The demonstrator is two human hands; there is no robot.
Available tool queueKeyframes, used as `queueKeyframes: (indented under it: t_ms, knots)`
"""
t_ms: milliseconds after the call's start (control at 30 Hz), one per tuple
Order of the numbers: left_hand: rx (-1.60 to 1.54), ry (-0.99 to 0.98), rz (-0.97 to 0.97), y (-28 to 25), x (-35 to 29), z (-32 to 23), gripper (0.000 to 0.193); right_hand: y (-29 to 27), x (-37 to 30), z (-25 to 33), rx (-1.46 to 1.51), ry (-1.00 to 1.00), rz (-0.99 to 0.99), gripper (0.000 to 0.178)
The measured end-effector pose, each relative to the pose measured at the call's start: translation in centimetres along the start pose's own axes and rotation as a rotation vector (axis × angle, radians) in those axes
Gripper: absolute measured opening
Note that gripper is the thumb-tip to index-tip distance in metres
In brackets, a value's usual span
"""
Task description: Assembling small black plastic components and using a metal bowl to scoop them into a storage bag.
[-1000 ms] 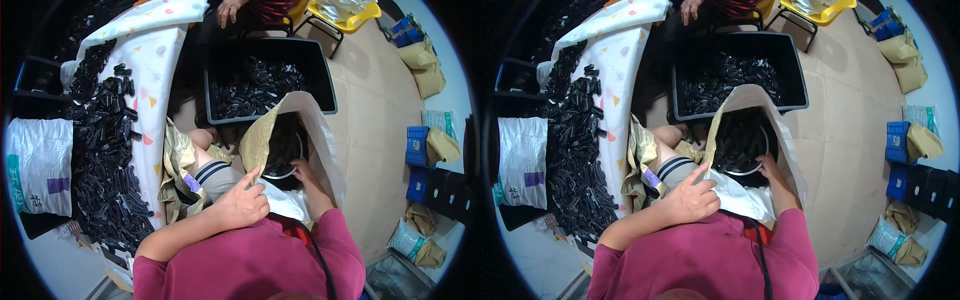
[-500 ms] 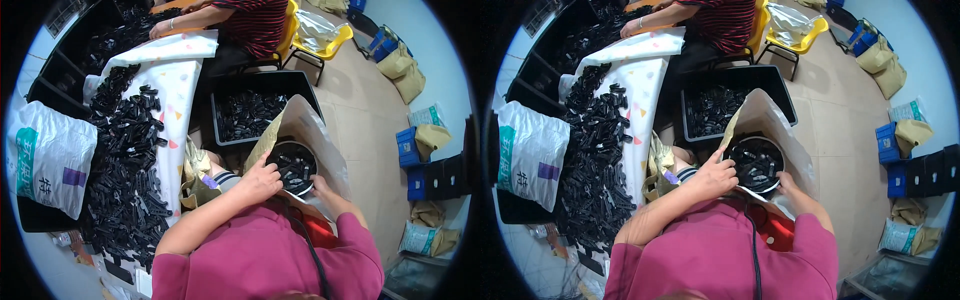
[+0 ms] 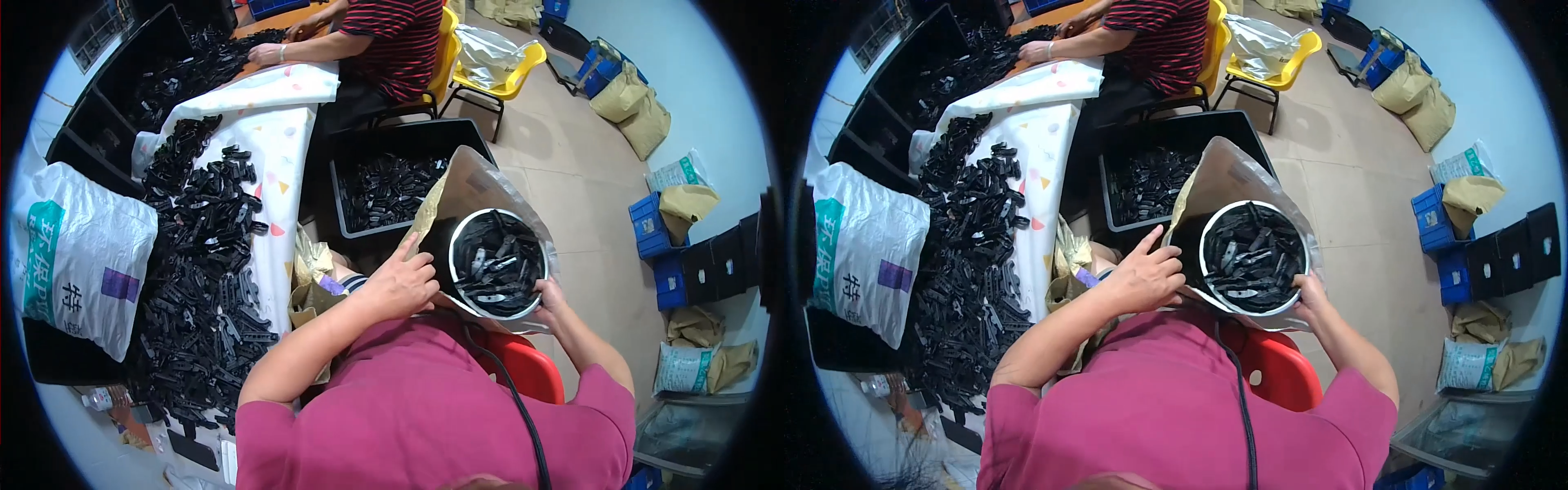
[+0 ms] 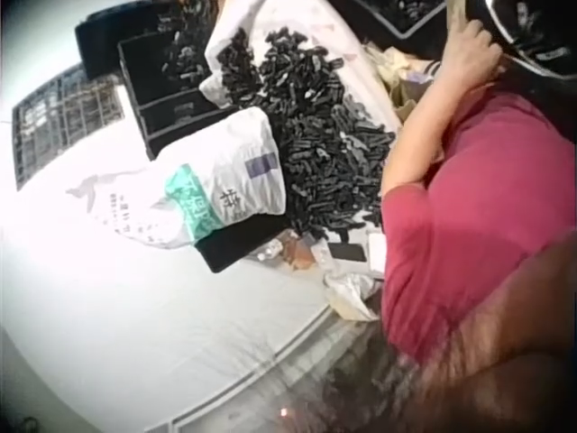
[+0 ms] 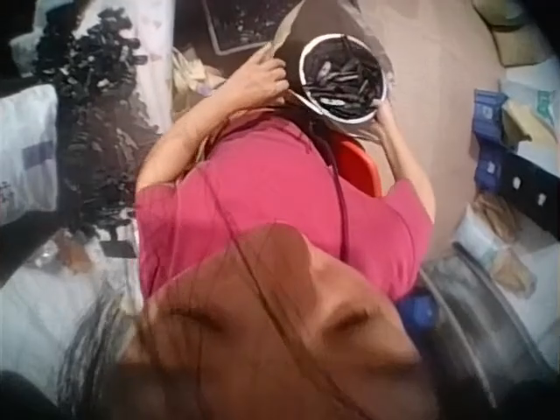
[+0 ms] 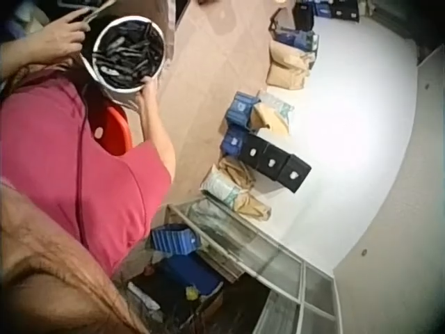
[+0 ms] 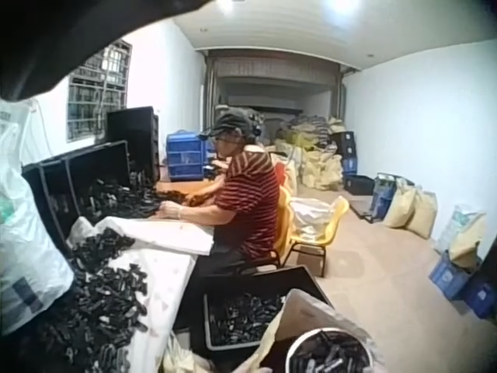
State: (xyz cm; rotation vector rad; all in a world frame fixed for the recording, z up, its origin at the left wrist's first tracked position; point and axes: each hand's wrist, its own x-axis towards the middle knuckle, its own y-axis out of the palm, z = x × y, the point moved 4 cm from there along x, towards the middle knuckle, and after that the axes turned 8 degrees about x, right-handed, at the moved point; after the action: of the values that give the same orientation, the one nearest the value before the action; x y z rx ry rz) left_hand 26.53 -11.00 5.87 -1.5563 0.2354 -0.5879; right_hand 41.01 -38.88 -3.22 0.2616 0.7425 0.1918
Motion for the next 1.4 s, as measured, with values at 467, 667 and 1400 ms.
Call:
queueKeyframes:
  t_ms: [467, 667, 1400]
  knots:
    - [0.387, -1.298, -0.087, 0.6, -18.6, 5.9, 0.069, 29.7, -4.8, 7.6, -0.309, -0.076, 0.51, 0.045]
    - [0.383, -1.542, -0.418, -0.7, -20.7, 8.4, 0.087, 47.7, -1.6, 0.4, -0.6, -0.087, 0.716, 0.029]
    - [0.66, -1.806, -0.74, -1.0, -24.6, 11.9, 0.111, 64.4, -10.0, -7.9, -1.355, -0.51, 0.942, 0.058]
